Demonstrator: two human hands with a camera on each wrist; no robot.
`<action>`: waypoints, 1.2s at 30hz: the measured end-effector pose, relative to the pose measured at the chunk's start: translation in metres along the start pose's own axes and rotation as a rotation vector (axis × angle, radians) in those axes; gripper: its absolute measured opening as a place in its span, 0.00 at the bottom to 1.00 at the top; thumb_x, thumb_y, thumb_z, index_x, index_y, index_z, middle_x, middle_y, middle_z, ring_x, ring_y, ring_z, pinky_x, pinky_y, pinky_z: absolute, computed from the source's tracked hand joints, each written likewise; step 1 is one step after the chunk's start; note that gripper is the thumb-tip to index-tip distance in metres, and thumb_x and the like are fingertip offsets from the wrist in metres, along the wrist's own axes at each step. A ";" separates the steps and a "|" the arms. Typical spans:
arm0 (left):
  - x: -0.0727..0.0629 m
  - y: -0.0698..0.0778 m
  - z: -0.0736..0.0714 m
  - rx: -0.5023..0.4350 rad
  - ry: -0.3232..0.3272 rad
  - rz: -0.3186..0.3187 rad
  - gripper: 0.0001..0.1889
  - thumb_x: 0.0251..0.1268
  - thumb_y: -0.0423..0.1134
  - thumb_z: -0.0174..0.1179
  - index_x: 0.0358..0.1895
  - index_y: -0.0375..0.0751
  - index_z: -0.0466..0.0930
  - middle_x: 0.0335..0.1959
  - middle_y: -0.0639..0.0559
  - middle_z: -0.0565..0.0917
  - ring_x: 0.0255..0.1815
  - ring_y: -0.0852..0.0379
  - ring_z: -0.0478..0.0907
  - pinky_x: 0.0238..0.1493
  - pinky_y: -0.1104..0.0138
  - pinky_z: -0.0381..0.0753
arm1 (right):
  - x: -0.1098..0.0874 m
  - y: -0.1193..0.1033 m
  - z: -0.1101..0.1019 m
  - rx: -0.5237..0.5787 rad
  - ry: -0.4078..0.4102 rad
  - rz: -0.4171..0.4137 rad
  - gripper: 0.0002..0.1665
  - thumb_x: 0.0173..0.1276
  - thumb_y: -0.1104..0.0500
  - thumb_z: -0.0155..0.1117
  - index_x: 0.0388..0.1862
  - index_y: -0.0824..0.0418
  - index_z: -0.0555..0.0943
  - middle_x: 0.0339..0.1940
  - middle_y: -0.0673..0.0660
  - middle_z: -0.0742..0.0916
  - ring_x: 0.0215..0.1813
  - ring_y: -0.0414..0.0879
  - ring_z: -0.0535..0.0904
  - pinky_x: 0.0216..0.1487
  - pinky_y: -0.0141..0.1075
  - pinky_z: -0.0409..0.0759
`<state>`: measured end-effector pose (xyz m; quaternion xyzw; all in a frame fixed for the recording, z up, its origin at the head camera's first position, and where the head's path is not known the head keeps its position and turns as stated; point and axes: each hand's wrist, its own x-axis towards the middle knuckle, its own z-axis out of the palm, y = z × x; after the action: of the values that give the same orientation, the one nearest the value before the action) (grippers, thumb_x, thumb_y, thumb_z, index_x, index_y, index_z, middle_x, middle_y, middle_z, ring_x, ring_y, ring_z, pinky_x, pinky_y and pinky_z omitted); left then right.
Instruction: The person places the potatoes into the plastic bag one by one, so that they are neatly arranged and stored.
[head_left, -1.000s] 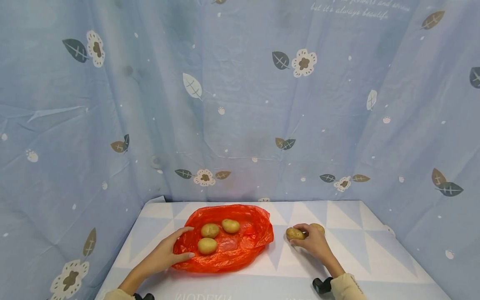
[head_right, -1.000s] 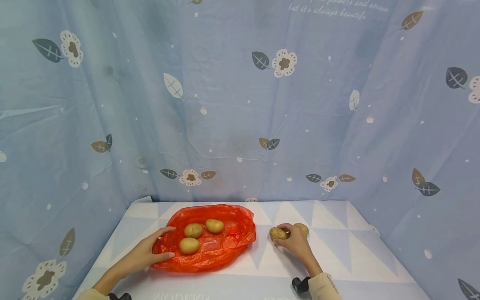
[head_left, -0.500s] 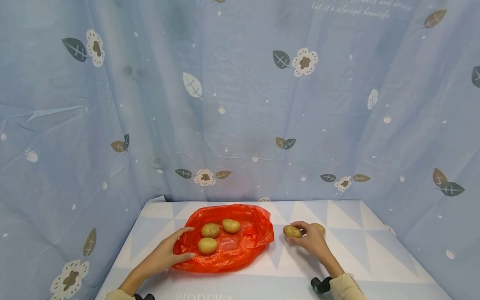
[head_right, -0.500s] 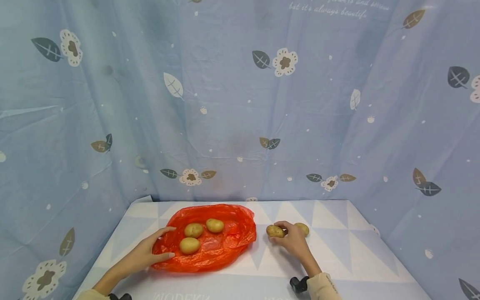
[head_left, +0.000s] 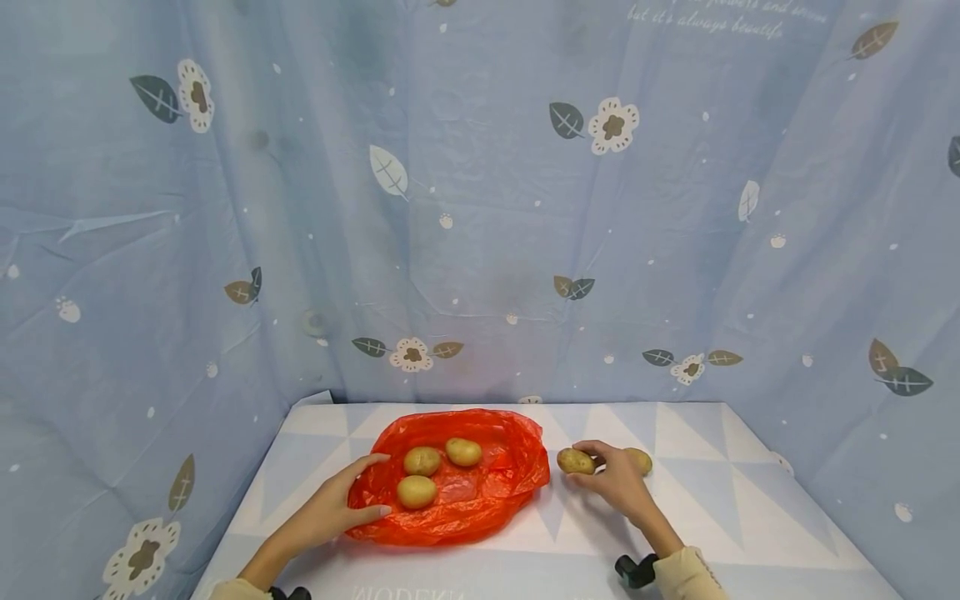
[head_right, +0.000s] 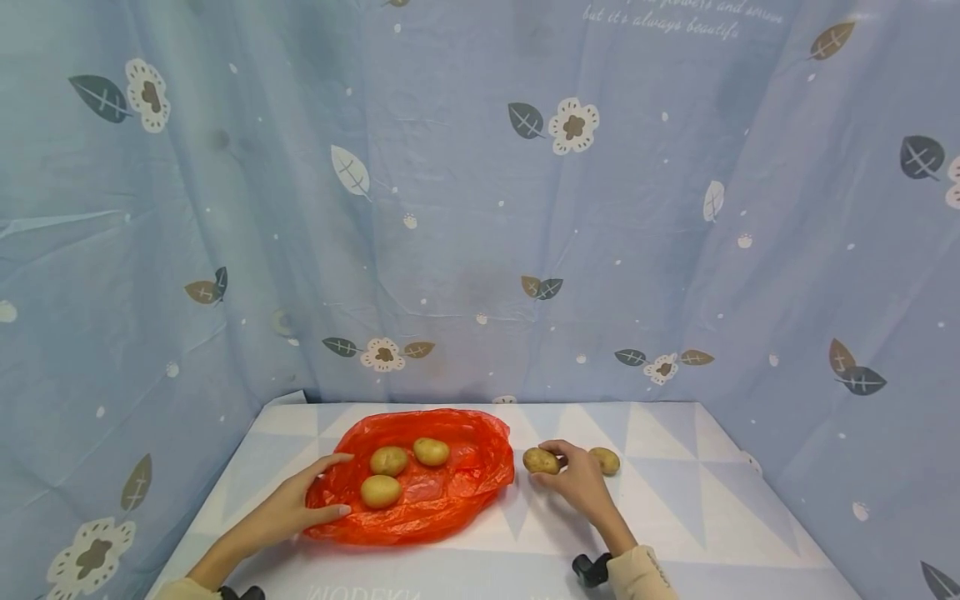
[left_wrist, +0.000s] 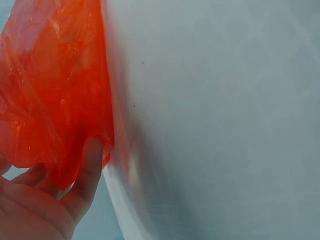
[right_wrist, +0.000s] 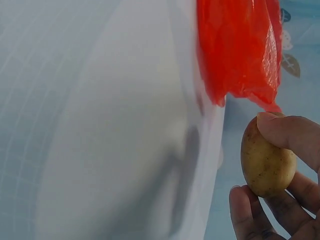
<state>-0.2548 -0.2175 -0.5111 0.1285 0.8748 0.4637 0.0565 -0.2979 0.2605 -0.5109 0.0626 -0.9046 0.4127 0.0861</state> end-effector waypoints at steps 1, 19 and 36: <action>0.000 0.000 0.000 -0.002 -0.001 0.000 0.41 0.59 0.50 0.76 0.74 0.47 0.68 0.73 0.39 0.70 0.71 0.36 0.69 0.63 0.42 0.78 | 0.000 -0.001 0.001 0.001 0.000 0.000 0.28 0.51 0.57 0.87 0.53 0.55 0.87 0.42 0.48 0.89 0.40 0.43 0.80 0.39 0.34 0.76; 0.000 0.002 0.001 -0.007 0.001 0.005 0.41 0.58 0.49 0.77 0.74 0.48 0.68 0.74 0.39 0.69 0.71 0.36 0.70 0.63 0.42 0.77 | 0.000 -0.022 0.010 0.030 -0.015 -0.021 0.27 0.50 0.60 0.86 0.51 0.53 0.87 0.46 0.50 0.89 0.39 0.44 0.80 0.37 0.34 0.81; 0.001 0.002 0.002 0.001 -0.003 0.006 0.42 0.58 0.50 0.76 0.74 0.46 0.68 0.73 0.40 0.70 0.71 0.36 0.69 0.64 0.42 0.77 | 0.002 -0.037 0.013 0.051 -0.027 -0.062 0.27 0.51 0.58 0.86 0.52 0.50 0.87 0.47 0.48 0.89 0.37 0.43 0.81 0.38 0.33 0.82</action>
<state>-0.2554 -0.2146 -0.5107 0.1317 0.8746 0.4632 0.0562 -0.2948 0.2268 -0.4915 0.0982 -0.8926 0.4318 0.0849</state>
